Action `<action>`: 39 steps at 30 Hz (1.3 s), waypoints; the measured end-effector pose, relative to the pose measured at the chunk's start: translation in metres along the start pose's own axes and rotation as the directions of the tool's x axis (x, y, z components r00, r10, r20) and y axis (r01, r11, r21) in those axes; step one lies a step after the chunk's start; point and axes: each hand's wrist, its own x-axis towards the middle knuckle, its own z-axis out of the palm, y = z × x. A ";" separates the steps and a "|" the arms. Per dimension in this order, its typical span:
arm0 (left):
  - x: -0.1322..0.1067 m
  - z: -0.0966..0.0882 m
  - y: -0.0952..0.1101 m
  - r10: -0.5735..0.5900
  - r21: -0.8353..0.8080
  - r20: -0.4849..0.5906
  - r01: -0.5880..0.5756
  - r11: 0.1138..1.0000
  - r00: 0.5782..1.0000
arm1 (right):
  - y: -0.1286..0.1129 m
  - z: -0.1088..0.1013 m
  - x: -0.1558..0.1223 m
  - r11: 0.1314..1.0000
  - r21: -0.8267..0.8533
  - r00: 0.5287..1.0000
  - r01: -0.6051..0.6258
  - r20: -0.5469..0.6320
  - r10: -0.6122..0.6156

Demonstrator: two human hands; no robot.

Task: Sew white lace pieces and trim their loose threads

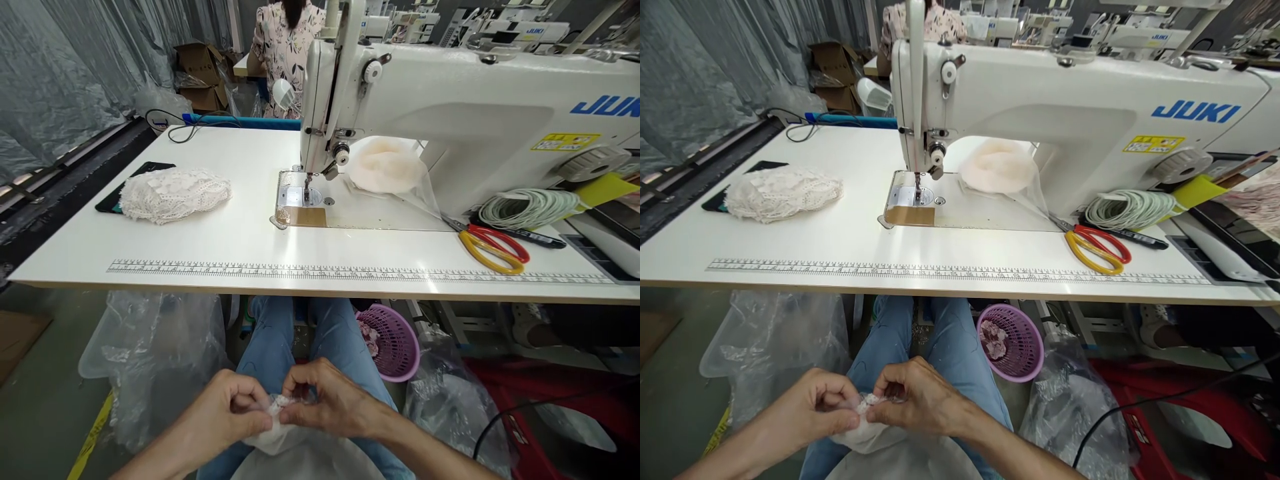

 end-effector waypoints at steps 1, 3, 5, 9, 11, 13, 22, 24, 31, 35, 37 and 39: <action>0.000 0.000 -0.001 0.001 0.004 0.000 -0.001 1.000 1.000 | 0.000 0.000 0.000 1.000 -0.001 1.000 0.003 -0.007 -0.003; 0.001 -0.001 -0.002 0.003 0.009 0.005 -0.003 1.000 1.000 | 0.000 0.000 -0.001 1.000 0.003 1.000 0.009 -0.016 -0.009; 0.003 -0.001 -0.004 0.002 0.006 0.012 -0.002 1.000 1.000 | 0.001 -0.001 -0.001 0.999 0.026 1.000 0.021 0.003 -0.021; 0.004 -0.003 -0.006 -0.001 0.004 0.011 0.001 1.000 1.000 | 0.003 -0.006 -0.004 0.997 0.064 0.998 0.041 0.053 -0.044; 0.003 -0.003 -0.005 -0.001 0.017 0.010 0.001 1.000 1.000 | 0.003 -0.009 -0.006 0.994 0.088 0.997 0.059 0.038 -0.063; 0.003 -0.002 -0.003 0.001 0.034 -0.006 -0.001 0.999 1.000 | 0.005 -0.010 -0.009 0.991 0.104 0.996 0.085 0.008 -0.087; 0.003 0.001 -0.003 0.032 0.067 -0.032 -0.030 0.997 0.999 | 0.010 0.004 -0.011 0.971 -0.055 0.959 0.235 -0.150 -0.240; 0.003 0.002 -0.003 0.033 0.058 -0.030 -0.031 0.998 0.999 | 0.009 0.008 -0.010 0.959 -0.104 0.939 0.262 -0.204 -0.278; 0.003 0.006 0.001 0.036 0.097 -0.050 -0.031 0.995 0.998 | 0.015 0.013 -0.007 0.966 -0.074 0.941 0.249 -0.219 -0.259; 0.003 0.007 0.005 0.017 0.052 -0.050 -0.015 0.999 0.999 | 0.020 0.015 -0.004 0.969 0.039 0.944 0.243 -0.241 -0.227; 0.002 0.007 0.006 0.006 0.019 -0.039 -0.005 1.000 0.999 | 0.019 0.015 -0.003 0.974 0.088 0.959 0.207 -0.213 -0.185; 0.001 0.007 0.005 -0.001 -0.001 -0.022 0.001 1.000 1.000 | 0.018 0.015 -0.003 0.975 0.141 0.972 0.175 -0.181 -0.148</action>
